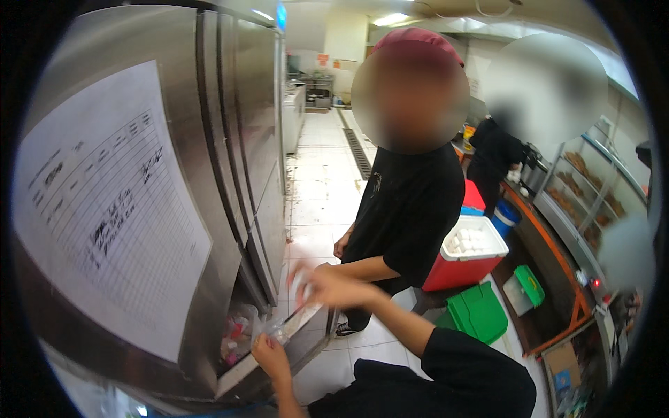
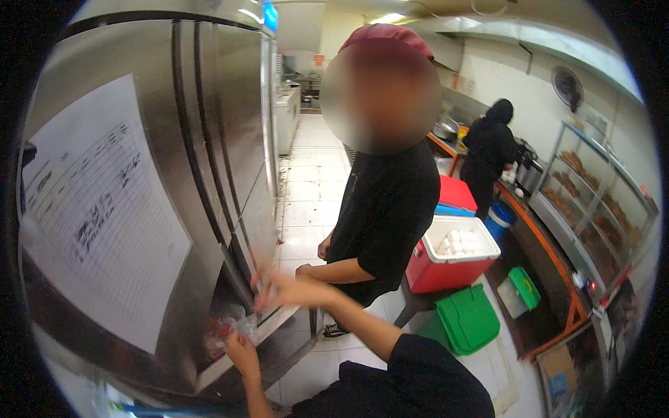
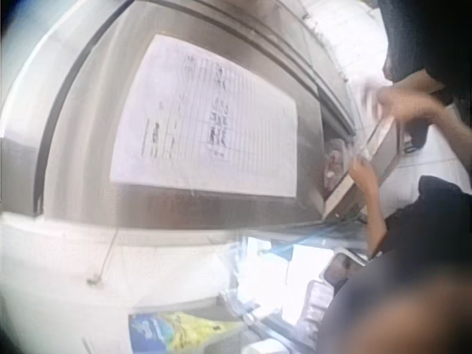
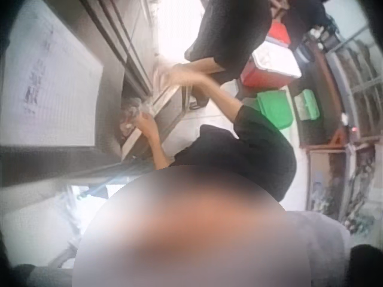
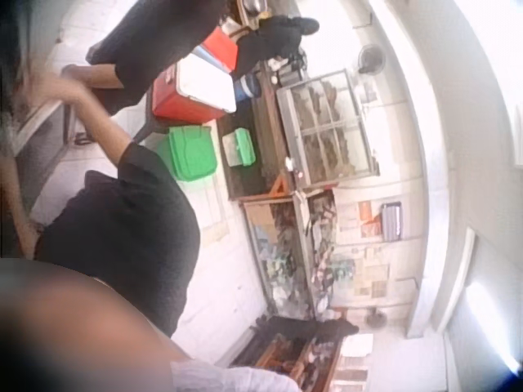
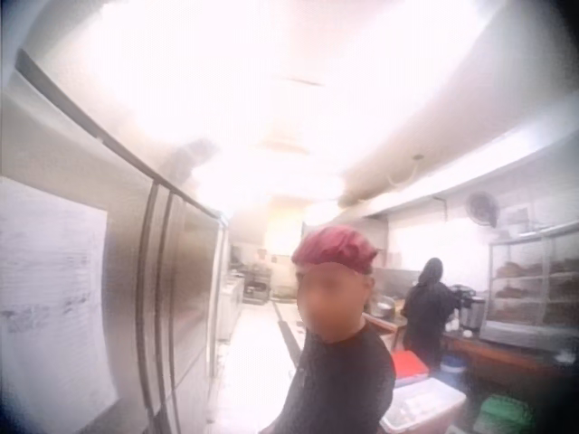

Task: The person scoops a reddish-brown food mixture from a metal container into small plastic bags using a spoon. They seal each bag and place it on a tray. The person repeats this process multiple times.

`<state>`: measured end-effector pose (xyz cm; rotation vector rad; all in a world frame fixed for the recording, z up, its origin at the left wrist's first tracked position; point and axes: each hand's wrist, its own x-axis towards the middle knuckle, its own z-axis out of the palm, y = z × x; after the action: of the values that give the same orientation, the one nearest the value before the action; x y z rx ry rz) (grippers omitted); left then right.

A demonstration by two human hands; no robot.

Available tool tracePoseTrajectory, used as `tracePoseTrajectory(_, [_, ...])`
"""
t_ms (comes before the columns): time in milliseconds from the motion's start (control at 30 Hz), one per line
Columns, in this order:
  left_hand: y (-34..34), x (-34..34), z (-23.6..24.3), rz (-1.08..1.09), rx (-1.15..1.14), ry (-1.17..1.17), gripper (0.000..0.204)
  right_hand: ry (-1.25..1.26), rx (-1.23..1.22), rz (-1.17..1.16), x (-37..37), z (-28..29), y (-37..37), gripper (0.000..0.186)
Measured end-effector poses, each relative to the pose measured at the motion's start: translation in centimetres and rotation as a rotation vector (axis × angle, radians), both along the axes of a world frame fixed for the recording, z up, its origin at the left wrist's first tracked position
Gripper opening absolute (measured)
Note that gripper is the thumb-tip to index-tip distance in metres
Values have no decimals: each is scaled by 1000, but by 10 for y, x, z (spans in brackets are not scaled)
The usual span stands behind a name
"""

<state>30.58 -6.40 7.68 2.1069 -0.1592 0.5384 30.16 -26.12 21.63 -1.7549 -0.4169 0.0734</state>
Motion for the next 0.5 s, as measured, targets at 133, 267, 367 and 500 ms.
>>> tracePoseTrajectory(133, [-19,-26,30,76,23,62,14,-578,660,-215,-53,118,-76,72])
tracePoseTrajectory(267, [-72,-63,58,144,-23,86,20,-625,551,-45,-119,108,-98,88])
tracePoseTrajectory(367, [-123,-91,88,127,-36,2,19,-454,-103,-114,-155,65,-100,83])
tracePoseTrajectory(500, [-180,-126,136,-11,-54,-73,21,-662,-316,-196,-172,42,-110,75])
